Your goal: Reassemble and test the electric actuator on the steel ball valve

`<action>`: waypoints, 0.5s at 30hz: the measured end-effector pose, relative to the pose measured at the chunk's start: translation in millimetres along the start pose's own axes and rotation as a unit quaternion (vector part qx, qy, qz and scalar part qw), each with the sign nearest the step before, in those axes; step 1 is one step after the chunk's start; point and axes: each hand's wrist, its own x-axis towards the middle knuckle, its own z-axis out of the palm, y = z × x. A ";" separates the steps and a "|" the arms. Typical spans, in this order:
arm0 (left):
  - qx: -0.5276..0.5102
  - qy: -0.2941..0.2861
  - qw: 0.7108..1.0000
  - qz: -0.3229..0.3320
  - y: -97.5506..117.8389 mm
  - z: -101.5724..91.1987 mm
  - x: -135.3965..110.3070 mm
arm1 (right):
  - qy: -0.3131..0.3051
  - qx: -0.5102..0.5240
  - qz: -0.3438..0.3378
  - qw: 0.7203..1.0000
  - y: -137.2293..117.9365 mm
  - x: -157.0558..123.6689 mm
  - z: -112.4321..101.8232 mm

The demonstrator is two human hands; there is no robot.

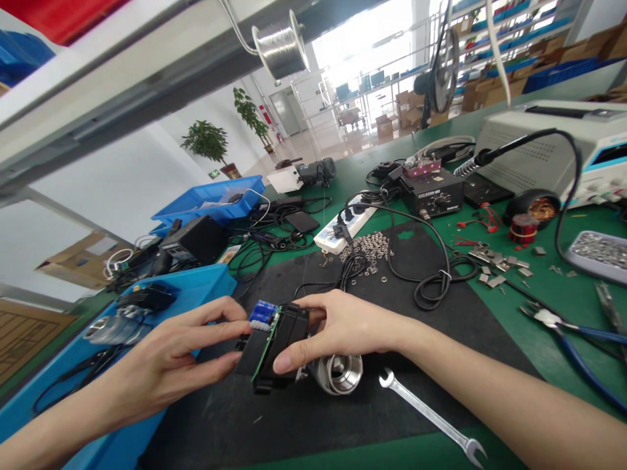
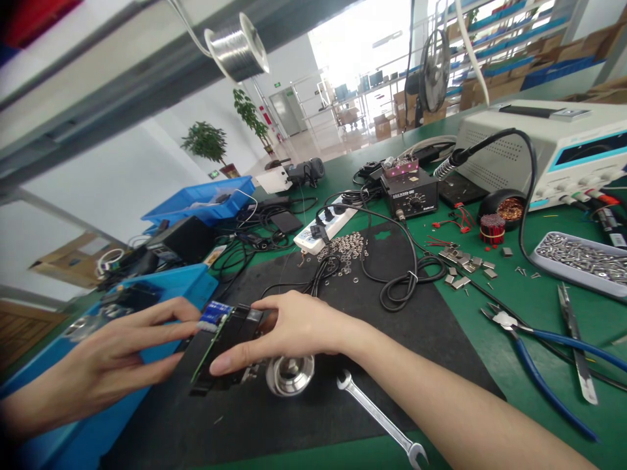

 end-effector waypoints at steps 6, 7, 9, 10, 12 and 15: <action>-0.007 -0.015 1.000 -0.020 6.1 -0.4 -2.1 | -0.004 0.008 0.001 1.000 1.2 1.1 2.6; -0.010 -0.015 0.999 -0.029 8.2 -0.9 -1.9 | -0.004 0.013 0.001 1.000 0.9 1.3 3.4; -0.014 -0.015 0.999 -0.044 12.4 -1.8 -0.9 | -0.008 0.027 0.000 1.000 0.1 1.7 5.0; -0.016 -0.016 0.998 -0.050 14.1 -2.2 -0.4 | -0.012 0.036 -0.001 0.999 -0.2 2.0 5.6; -0.018 -0.020 0.998 -0.056 16.5 -2.6 0.2 | -0.022 0.052 0.000 0.998 -0.9 2.2 6.3; -0.022 -0.017 0.997 -0.070 16.9 -1.6 -0.3 | -0.029 0.058 0.006 0.998 -1.5 2.0 6.1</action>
